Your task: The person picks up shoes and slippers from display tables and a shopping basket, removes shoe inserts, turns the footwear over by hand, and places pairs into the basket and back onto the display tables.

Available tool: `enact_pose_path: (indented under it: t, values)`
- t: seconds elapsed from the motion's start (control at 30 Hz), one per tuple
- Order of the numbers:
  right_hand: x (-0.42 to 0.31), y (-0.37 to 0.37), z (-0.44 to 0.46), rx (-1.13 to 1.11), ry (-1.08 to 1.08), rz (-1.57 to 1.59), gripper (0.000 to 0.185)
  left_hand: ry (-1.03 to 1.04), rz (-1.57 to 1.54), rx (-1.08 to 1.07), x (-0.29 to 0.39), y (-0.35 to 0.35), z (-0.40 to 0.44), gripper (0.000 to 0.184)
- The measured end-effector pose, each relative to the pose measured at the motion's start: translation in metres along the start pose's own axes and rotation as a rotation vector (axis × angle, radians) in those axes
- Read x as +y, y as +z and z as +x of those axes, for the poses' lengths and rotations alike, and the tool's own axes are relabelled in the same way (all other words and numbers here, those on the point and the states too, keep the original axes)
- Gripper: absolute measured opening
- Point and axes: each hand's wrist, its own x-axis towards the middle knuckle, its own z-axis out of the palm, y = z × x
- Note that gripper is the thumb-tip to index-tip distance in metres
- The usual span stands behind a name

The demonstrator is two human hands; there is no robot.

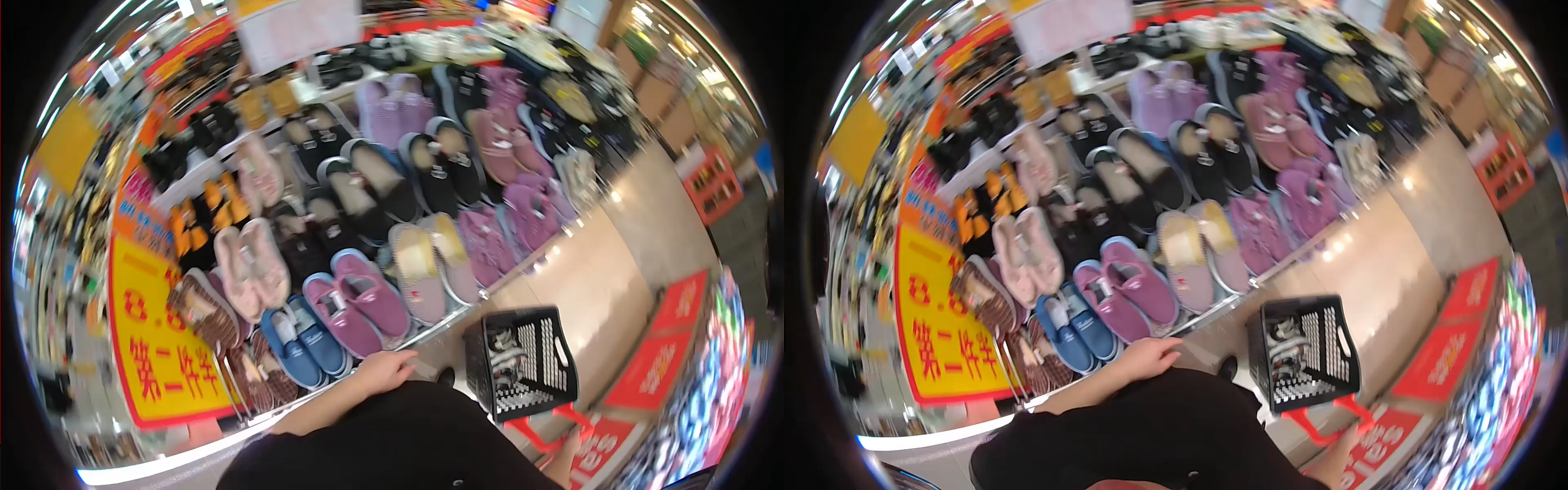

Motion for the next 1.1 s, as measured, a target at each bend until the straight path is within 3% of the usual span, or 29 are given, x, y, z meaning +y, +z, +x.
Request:
enact_pose_path:
  t: [0.07, 0.13, 0.27, 0.57, 0.77, 0.83, 0.87, 0.93, 1.03, 1.1]
  values:
    - [0.020, 0.005, 0.010, 0.062, -0.139, -0.010, 0.020, -0.008, -0.016, -0.045, 0.006, -0.005, 0.001, 0.037]
    - [-0.014, 0.037, -0.056, 0.174, -0.009, 0.132, 0.015, -0.018, -0.028, -0.087, 0.011, -0.007, 0.006, 0.036]
    - [0.000, 0.046, -0.049, 0.235, 0.136, 0.197, 0.013, -0.036, -0.108, -0.109, 0.006, -0.003, 0.011, 0.034]
    - [0.011, 0.117, -0.060, 0.362, 0.012, 0.448, 0.009, 0.048, -0.185, -0.265, 0.032, 0.000, 0.035, 0.033]
    - [-0.007, 0.155, -0.073, 0.253, -0.167, 0.336, 0.029, 0.079, -0.142, -0.222, 0.063, 0.018, 0.052, 0.034]
    - [-0.020, 0.150, -0.080, 0.062, 0.027, 0.137, 0.037, 0.082, -0.115, -0.200, 0.076, 0.029, 0.057, 0.034]
    - [-0.037, 0.157, -0.098, 0.079, -0.036, 0.121, 0.038, 0.104, -0.073, -0.216, 0.083, 0.034, 0.060, 0.035]
    - [-0.039, 0.140, -0.089, -0.046, 0.120, -0.098, 0.040, 0.137, -0.061, -0.193, 0.098, 0.047, 0.065, 0.034]
    - [-0.021, 0.120, -0.059, -0.191, -0.028, -0.277, 0.032, 0.145, -0.051, -0.187, 0.121, 0.068, 0.076, 0.034]
    - [-0.033, 0.119, -0.069, -0.118, -0.772, -0.655, 0.019, 0.177, -0.050, -0.127, 0.134, 0.082, 0.082, 0.033]
